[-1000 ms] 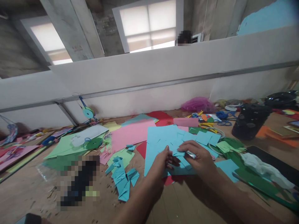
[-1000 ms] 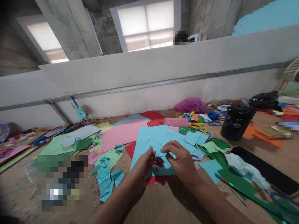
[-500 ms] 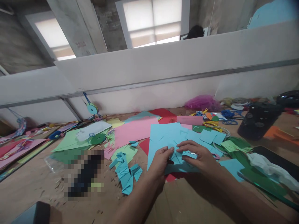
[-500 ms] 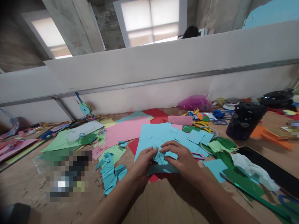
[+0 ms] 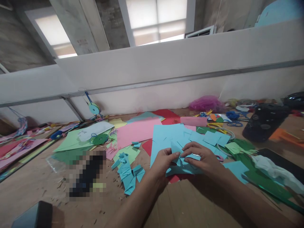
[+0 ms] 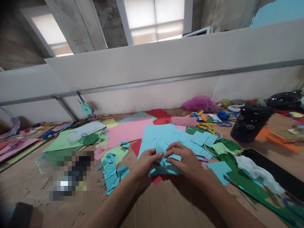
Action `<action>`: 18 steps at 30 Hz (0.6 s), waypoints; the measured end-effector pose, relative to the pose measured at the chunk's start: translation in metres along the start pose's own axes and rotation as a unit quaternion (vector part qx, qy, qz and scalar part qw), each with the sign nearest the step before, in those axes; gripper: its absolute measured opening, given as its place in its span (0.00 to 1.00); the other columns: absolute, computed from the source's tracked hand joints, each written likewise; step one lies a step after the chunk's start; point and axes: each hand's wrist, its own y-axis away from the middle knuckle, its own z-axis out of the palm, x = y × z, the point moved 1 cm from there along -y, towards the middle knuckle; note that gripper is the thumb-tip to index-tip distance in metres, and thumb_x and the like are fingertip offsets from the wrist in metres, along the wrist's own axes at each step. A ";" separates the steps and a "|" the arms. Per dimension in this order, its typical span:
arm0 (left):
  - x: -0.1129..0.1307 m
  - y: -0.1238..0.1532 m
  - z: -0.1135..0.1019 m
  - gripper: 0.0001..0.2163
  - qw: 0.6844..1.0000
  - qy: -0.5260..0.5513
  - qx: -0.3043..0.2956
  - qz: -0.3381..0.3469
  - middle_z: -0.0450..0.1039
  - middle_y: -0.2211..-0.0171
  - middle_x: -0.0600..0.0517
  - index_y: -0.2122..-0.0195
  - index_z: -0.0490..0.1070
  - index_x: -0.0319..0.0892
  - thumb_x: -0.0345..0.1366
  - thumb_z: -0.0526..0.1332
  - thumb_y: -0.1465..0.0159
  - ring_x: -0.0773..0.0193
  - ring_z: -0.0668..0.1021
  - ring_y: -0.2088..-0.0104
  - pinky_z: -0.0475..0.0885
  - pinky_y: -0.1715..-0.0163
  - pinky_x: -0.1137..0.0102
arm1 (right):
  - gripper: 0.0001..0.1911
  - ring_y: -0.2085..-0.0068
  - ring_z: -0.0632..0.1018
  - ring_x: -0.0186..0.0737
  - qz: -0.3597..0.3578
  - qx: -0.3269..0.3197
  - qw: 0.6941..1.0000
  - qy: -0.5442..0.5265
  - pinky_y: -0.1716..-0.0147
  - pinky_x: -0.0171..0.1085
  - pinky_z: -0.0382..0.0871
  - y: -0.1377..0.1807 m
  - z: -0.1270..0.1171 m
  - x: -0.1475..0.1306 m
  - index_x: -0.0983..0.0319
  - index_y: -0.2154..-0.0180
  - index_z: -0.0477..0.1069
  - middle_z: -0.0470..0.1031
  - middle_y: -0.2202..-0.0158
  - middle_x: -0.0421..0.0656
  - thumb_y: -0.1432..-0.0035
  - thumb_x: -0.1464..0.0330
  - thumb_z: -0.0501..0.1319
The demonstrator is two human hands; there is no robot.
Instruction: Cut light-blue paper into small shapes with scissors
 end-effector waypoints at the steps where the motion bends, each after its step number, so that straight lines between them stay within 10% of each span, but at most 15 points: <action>1: 0.000 0.000 0.000 0.17 1.000 -0.008 -0.005 0.003 0.70 0.76 0.52 0.71 0.74 0.37 0.45 0.72 0.55 0.70 0.68 0.77 0.60 0.76 0.73 | 0.06 0.56 0.75 0.41 0.003 0.001 1.000 -0.002 0.55 0.39 0.66 0.000 0.000 0.000 0.57 0.65 0.77 0.72 0.59 0.43 0.42 0.71 0.61; 18: 0.008 0.012 0.009 0.09 0.999 -0.023 -0.038 0.008 0.71 0.74 0.52 0.72 0.75 0.39 0.38 0.69 0.53 0.68 0.69 0.75 0.63 0.73 0.73 | 0.05 0.69 0.73 0.39 0.091 0.051 0.994 0.010 0.69 0.37 0.63 0.000 0.008 -0.008 0.60 0.71 0.70 0.73 0.72 0.39 0.43 0.67 0.60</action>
